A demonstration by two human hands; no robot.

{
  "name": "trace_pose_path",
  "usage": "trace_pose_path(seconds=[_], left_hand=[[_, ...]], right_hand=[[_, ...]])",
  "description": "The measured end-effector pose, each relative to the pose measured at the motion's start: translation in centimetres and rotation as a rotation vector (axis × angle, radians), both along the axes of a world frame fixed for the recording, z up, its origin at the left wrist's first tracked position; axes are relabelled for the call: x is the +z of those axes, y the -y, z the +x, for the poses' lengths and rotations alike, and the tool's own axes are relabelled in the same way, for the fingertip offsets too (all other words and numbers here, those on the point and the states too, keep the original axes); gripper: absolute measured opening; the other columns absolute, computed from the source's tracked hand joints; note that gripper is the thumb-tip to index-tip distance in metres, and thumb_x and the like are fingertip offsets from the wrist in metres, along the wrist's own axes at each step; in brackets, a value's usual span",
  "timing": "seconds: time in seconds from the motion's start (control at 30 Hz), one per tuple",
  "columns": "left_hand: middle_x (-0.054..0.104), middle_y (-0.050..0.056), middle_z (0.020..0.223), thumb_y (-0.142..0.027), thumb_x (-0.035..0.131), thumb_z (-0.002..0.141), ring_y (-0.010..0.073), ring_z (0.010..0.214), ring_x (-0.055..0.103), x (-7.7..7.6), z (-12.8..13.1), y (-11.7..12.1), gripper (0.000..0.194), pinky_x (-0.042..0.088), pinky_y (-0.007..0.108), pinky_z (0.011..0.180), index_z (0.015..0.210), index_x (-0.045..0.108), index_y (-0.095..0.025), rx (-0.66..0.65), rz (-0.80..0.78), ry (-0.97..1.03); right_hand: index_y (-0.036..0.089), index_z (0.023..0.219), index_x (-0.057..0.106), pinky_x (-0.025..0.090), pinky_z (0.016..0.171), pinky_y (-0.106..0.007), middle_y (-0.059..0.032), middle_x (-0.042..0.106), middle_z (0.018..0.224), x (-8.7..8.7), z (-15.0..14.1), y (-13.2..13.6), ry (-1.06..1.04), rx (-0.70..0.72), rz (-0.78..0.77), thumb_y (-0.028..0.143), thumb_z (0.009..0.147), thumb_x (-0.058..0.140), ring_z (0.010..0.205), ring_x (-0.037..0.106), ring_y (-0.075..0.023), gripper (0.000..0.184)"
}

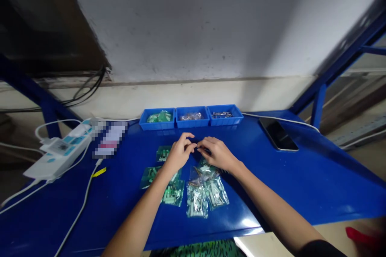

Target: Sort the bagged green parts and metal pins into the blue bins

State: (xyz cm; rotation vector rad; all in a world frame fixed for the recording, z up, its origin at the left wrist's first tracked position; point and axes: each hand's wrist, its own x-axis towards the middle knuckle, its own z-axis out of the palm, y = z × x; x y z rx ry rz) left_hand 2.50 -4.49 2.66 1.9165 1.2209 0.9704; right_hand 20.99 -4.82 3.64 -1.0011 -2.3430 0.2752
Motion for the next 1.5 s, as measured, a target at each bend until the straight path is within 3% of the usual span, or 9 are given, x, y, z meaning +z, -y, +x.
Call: trace_pose_path(seconds=[0.37,0.53,0.7,0.87,1.0,1.1,1.2,1.33,1.5], left_hand=[[0.063,-0.003,0.07,-0.026,0.05,0.087,0.0134,0.069,0.061,0.3,0.7,0.3,0.017,0.044,0.024,0.067,0.103,0.05,-0.021,-0.049,0.008,0.013],[0.066,0.001,0.087,-0.023,0.047,0.088,0.016,0.085,0.06,0.8,0.4,0.4,0.012,0.045,0.027,0.077,0.089,0.059,-0.022,0.032,0.184,-0.137],[0.066,0.002,0.081,-0.025,0.039,0.092,0.0174,0.082,0.061,0.5,0.6,0.5,0.021,0.045,0.028,0.076,0.084,0.058,-0.021,0.082,0.214,-0.187],[0.066,0.002,0.084,-0.026,0.039,0.093,0.0171,0.084,0.061,0.4,0.9,0.7,0.02,0.046,0.028,0.076,0.092,0.058,-0.021,0.039,0.186,-0.184],[0.063,0.004,0.1,-0.026,0.046,0.09,0.0212,0.096,0.056,0.3,1.4,0.5,0.024,0.044,0.034,0.083,0.113,0.056,-0.023,-0.063,0.234,-0.386],[0.06,0.004,0.104,-0.024,0.048,0.089,0.0225,0.098,0.053,0.3,1.8,0.3,0.022,0.041,0.036,0.082,0.107,0.06,-0.027,-0.092,0.284,-0.538],[0.058,0.003,0.106,-0.027,0.049,0.089,0.0229,0.102,0.049,0.3,2.2,0.2,0.015,0.039,0.037,0.082,0.09,0.064,-0.024,-0.085,0.307,-0.612],[0.06,0.003,0.102,-0.025,0.045,0.091,0.0206,0.1,0.048,0.3,2.2,0.5,0.016,0.036,0.035,0.081,0.086,0.06,-0.021,-0.042,0.33,-0.61],[0.063,0.003,0.096,-0.026,0.042,0.093,0.0201,0.093,0.05,0.3,1.4,0.6,0.02,0.036,0.033,0.078,0.085,0.059,-0.02,0.114,0.32,-0.543]], right_hand=[[0.019,0.094,0.053,0.039,0.068,-0.028,-0.0049,0.064,0.083,-0.5,0.7,-0.6,0.069,-0.068,-0.046,0.025,0.093,0.042,0.074,0.058,-0.0173,0.012],[0.019,0.094,0.054,0.04,0.068,-0.029,-0.0052,0.063,0.08,-0.4,0.7,-0.4,0.068,-0.116,-0.041,0.029,0.096,0.036,0.073,0.058,-0.0182,0.021],[0.019,0.101,0.053,0.041,0.068,-0.029,-0.0054,0.064,0.084,0.1,0.3,-0.1,0.05,-0.111,0.003,0.033,0.093,0.044,0.075,0.058,-0.0182,0.019],[0.019,0.087,0.055,0.041,0.067,-0.03,-0.0062,0.062,0.078,1.9,1.1,0.3,0.005,-0.158,0.159,0.026,0.093,0.04,0.072,0.056,-0.0178,0.018],[0.021,0.085,0.05,0.042,0.061,-0.03,-0.0036,0.058,0.072,5.1,2.6,1.3,-0.45,-0.296,0.501,0.022,0.091,0.039,0.063,0.053,-0.0153,0.013],[0.022,0.085,0.049,0.042,0.06,-0.031,-0.0028,0.055,0.069,6.9,3.9,0.5,-0.656,-0.399,0.715,0.024,0.092,0.038,0.061,0.052,-0.0157,0.013],[0.02,0.088,0.052,0.044,0.065,-0.032,-0.0048,0.058,0.075,6.5,5.1,-1.9,-0.548,-0.567,0.536,0.029,0.093,0.037,0.067,0.056,-0.0166,0.019],[0.015,0.105,0.054,0.045,0.08,-0.042,-0.0131,0.059,0.098,2.8,5.6,-3.5,-0.242,-0.691,0.188,0.042,0.086,0.049,0.091,0.056,-0.0251,0.033],[0.02,0.103,0.057,0.046,0.077,-0.032,-0.007,0.061,0.094,0.2,2.5,-1.0,-0.066,-0.24,-0.004,0.036,0.087,0.051,0.087,0.058,-0.0199,0.024]])
